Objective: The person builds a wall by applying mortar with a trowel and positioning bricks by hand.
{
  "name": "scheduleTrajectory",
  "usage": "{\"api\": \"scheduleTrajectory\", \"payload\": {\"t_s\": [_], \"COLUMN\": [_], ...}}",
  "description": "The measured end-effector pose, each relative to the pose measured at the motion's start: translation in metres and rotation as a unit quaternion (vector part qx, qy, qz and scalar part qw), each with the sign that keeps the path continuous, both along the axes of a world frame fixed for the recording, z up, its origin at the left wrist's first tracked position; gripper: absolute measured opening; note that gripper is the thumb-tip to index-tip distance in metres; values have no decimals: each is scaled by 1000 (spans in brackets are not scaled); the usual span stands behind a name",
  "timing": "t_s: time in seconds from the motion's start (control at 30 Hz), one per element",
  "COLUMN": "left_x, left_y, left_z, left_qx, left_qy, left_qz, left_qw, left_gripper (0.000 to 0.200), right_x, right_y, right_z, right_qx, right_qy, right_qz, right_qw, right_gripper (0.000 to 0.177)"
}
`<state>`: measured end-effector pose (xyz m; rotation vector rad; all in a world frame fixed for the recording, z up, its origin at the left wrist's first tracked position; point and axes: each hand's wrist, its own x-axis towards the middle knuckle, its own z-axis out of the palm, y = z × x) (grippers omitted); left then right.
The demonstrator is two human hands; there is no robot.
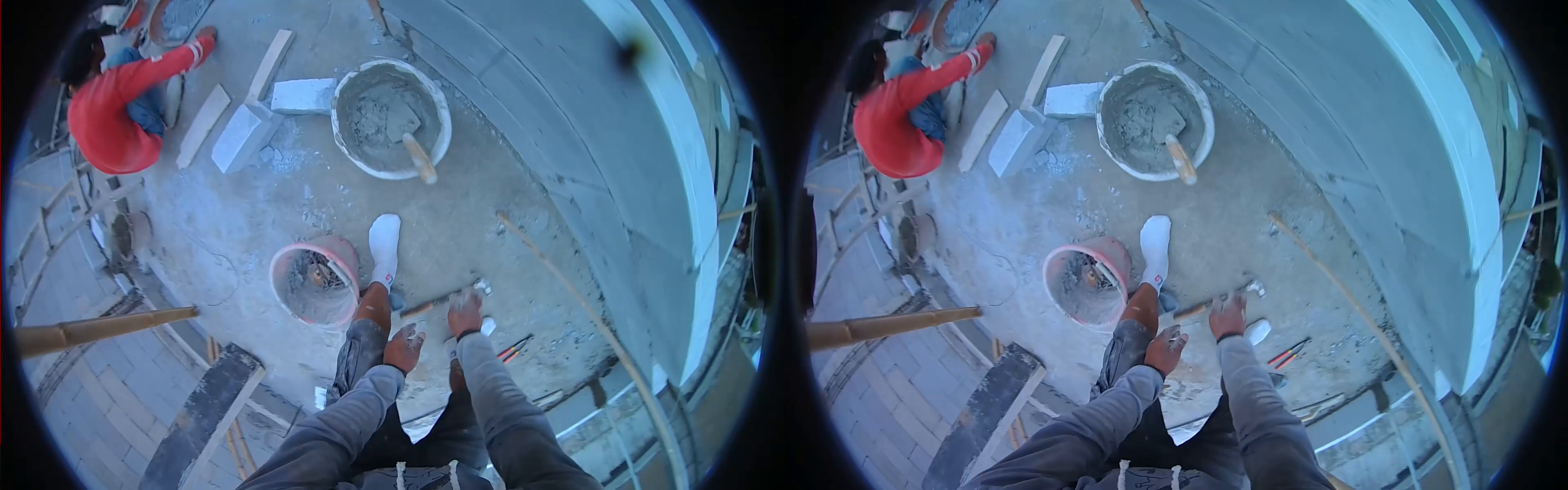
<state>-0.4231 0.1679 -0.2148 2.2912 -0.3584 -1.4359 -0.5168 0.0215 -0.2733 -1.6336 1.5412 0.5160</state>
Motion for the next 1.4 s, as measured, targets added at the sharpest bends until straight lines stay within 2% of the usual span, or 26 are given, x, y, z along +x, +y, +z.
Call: {"api": "scheduleTrajectory", "payload": {"t_s": [0.03, 0.07, 0.1, 0.13, 0.17, 0.23, 0.3, 0.37, 0.4, 0.47, 0.53, 0.57, 0.63, 0.7, 0.73, 0.8, 0.83, 0.9, 0.97, 1.07, 1.1, 1.13, 1.23, 1.27, 1.33, 1.4], "left_x": [12, 23, 33, 41, 47, 56, 66, 78, 77, 77, 85, 88, 92, 94, 98, 102, 102, 113, 85, 53, 102, 112, 126, 154, 221, 248], "left_y": [-10, -20, -28, -33, -42, -58, -66, -73, -70, -66, -71, -73, -77, -83, -84, -80, -75, -75, -62, -37, -55, -43, 7, 20, 19, 27], "left_z": [0, -1, -1, -1, 0, 3, -2, 2, 3, -3, -1, -2, -3, -2, -2, 2, 7, 2, -9, -44, -11, -28, -75, -72, -10, 27], "left_qx": [11, 8, 28, 49, 48, 13, 6, 20, 23, 26, 40, 24, 13, 14, 29, 7, 29, 26, -41, -112, 9, 2, -73, -111, -14, 71], "left_qy": [13, 24, 39, 55, 68, 101, 115, 122, 134, 124, 156, 160, 166, 189, 185, 186, 180, 157, 145, 39, 156, 120, -94, -174, -125, -142], "left_qz": [5, 16, 32, 47, 54, 123, 164, 218, 228, 235, 257, 268, 289, 306, 320, 323, 337, 348, 319, 132, 278, 275, 235, 184, 240, 197], "left_qw": [1000, 1000, 998, 996, 995, 987, 980, 968, 964, 964, 953, 950, 943, 933, 929, 928, 924, 924, 936, 984, 948, 954, 965, 961, 963, 967], "left_gripper": [41, 41, 41, 41, 41, 41, 41, 39, 39, 39, 38, 40, 42, 38, 38, 39, 39, 40, 41, 37, 33, 33, 31, 31, 34, 39], "right_x": [37, 73, 122, 169, 196, 270, 300, 313, 314, 318, 320, 286, 277, 306, 308, 326, 321, 306, 281, 259, 259, 255, 247, 245, 235, 226], "right_y": [-41, -76, -119, -158, -187, -219, -219, -218, -215, -210, -213, -223, -240, -257, -269, -275, -263, -245, -213, -176, -169, -163, -147, -142, -142, -140], "right_z": [3, -6, 4, 10, -20, -33, -51, -68, -60, -33, 6, -11, -11, -14, -33, -47, -56, -71, -70, -66, -58, -53, -26, -16, 17, 66], "right_qx": [-47, -160, -201, -205, -180, -76, -45, 33, 38, 15, -19, -117, -226, -274, -308, -322, -302, -223, -207, -196, -181, -168, -157, -160, -172, -127], "right_qy": [-41, -66, -103, -113, -104, -27, 17, 71, 83, 79, 122, 86, 104, 140, 116, 82, 66, 58, 95, 101, 103, 105, 70, 49, 18, -70], "right_qz": [1, 38, 52, 101, 191, 191, 221, 224, 234, 292, 365, 447, 483, 449, 453, 579, 589, 526, 462, 370, 339, 314, 306, 317, 354, 294], "right_qw": [998, 984, 973, 967, 959, 978, 974, 971, 968, 953, 923, 883, 840, 839, 828, 744, 746, 819, 857, 902, 917, 929, 936, 933, 919, 945], "right_gripper": [57, 49, 43, 41, 42, 39, 41, 50, 50, 48, 53, 54, 51, 42, 38, 32, 32, 34, 40, 49, 53, 56, 65, 66, 68, 48]}}
